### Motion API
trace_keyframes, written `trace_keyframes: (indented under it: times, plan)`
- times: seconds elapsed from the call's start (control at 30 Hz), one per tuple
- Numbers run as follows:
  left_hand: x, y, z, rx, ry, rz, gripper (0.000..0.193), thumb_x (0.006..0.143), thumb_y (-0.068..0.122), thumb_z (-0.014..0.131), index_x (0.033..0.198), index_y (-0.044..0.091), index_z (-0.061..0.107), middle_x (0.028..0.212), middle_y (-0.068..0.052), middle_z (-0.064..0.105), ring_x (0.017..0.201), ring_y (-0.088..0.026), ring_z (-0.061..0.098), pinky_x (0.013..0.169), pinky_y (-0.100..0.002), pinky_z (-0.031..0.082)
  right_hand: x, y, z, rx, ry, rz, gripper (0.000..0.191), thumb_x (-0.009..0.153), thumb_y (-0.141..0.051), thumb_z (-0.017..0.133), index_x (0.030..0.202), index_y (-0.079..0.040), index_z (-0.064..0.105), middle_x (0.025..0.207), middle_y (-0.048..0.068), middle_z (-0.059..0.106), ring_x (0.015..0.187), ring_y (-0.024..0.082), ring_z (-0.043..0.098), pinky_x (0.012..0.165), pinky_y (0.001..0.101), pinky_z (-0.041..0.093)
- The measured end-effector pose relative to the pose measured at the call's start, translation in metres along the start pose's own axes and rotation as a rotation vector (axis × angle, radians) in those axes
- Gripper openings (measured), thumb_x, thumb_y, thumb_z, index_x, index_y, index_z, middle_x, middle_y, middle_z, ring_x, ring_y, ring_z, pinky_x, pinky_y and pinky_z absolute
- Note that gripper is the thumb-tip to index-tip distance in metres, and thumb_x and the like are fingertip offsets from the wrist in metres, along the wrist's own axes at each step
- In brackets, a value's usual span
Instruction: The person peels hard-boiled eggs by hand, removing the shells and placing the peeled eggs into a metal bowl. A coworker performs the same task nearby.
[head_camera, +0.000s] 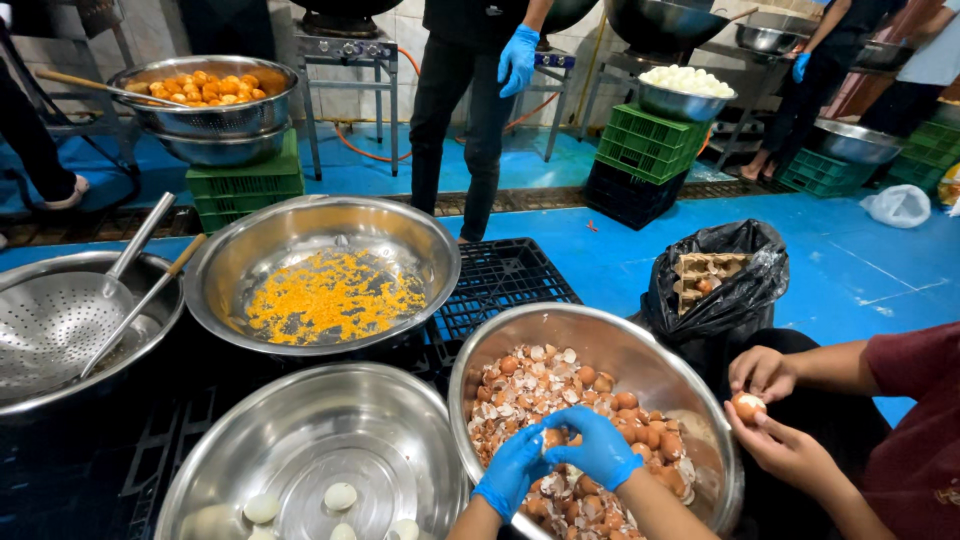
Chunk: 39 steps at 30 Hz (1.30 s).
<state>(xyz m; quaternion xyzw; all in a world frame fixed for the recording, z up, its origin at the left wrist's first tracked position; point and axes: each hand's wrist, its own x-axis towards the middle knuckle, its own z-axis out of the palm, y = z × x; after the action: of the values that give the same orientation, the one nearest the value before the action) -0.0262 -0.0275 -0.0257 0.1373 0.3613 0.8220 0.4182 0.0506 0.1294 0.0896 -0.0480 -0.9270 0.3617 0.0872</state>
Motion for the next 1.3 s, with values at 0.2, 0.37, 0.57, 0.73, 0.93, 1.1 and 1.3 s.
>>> trace_keyframes:
  times: [0.2, 0.37, 0.57, 0.73, 0.93, 1.1, 1.3]
  plan:
    - [0.003, 0.000, 0.002, 0.071, -0.032, -0.001, 0.045, 0.098, 0.030, 0.064, 0.138, 0.009, 0.061, 0.112, -0.002, 0.068, 0.100, -0.012, 0.067, 0.090, -0.030, 0.060, 0.000, 0.006, -0.002, -0.003, 0.004, -0.035, 0.044, 0.065, -0.023, 0.090, 0.105, -0.013, 0.076, 0.099, 0.006, 0.076, 0.094, 0.020, 0.072, 0.088, 0.0340, 0.057]
    - [0.003, -0.004, -0.002, 0.031, -0.036, 0.003, 0.042, 0.098, 0.027, 0.064, 0.135, 0.007, 0.062, 0.110, -0.003, 0.069, 0.102, -0.013, 0.068, 0.095, -0.031, 0.059, 0.000, 0.004, 0.001, -0.052, 0.010, -0.033, 0.044, 0.065, -0.022, 0.089, 0.106, -0.013, 0.075, 0.101, 0.007, 0.075, 0.098, 0.021, 0.072, 0.089, 0.0352, 0.056]
    - [-0.002, 0.004, 0.002, 0.022, 0.026, 0.005, 0.042, 0.097, 0.028, 0.064, 0.135, 0.010, 0.063, 0.109, -0.003, 0.067, 0.099, -0.012, 0.066, 0.093, -0.031, 0.054, 0.001, -0.011, -0.001, -0.181, 0.009, -0.073, 0.044, 0.068, -0.027, 0.088, 0.109, -0.020, 0.076, 0.108, 0.005, 0.072, 0.105, 0.024, 0.068, 0.093, 0.0368, 0.053]
    - [-0.006, 0.012, 0.008, 0.019, 0.073, -0.005, 0.042, 0.096, 0.027, 0.065, 0.133, 0.011, 0.062, 0.110, -0.004, 0.067, 0.100, -0.013, 0.065, 0.093, -0.033, 0.054, -0.001, -0.022, -0.002, -0.220, 0.012, -0.036, 0.041, 0.070, -0.029, 0.087, 0.108, -0.022, 0.075, 0.107, 0.004, 0.069, 0.104, 0.025, 0.066, 0.091, 0.0374, 0.054]
    - [-0.002, 0.006, 0.004, -0.044, 0.044, 0.064, 0.035, 0.097, 0.029, 0.067, 0.125, 0.009, 0.062, 0.109, -0.005, 0.064, 0.103, -0.016, 0.066, 0.094, -0.034, 0.053, -0.003, -0.018, 0.001, -0.146, 0.052, -0.124, 0.036, 0.069, -0.027, 0.086, 0.102, -0.018, 0.076, 0.101, 0.006, 0.069, 0.100, 0.026, 0.067, 0.089, 0.0377, 0.054]
    - [0.010, -0.006, -0.008, -0.118, -0.039, 0.196, 0.030, 0.100, 0.021, 0.062, 0.127, 0.007, 0.060, 0.119, -0.006, 0.067, 0.110, -0.019, 0.066, 0.095, -0.037, 0.056, 0.001, 0.005, 0.007, -0.147, 0.047, -0.213, 0.025, 0.077, -0.028, 0.085, 0.090, -0.010, 0.074, 0.092, 0.009, 0.070, 0.091, 0.027, 0.067, 0.084, 0.0380, 0.053]
    - [0.018, -0.007, -0.014, -0.242, 0.071, 0.212, 0.038, 0.101, 0.022, 0.058, 0.136, 0.009, 0.057, 0.126, -0.009, 0.066, 0.112, -0.022, 0.066, 0.094, -0.039, 0.055, -0.002, 0.021, -0.002, -0.039, -0.096, -0.065, 0.030, 0.074, -0.027, 0.085, 0.096, -0.010, 0.076, 0.090, 0.008, 0.076, 0.085, 0.025, 0.073, 0.079, 0.0366, 0.056]
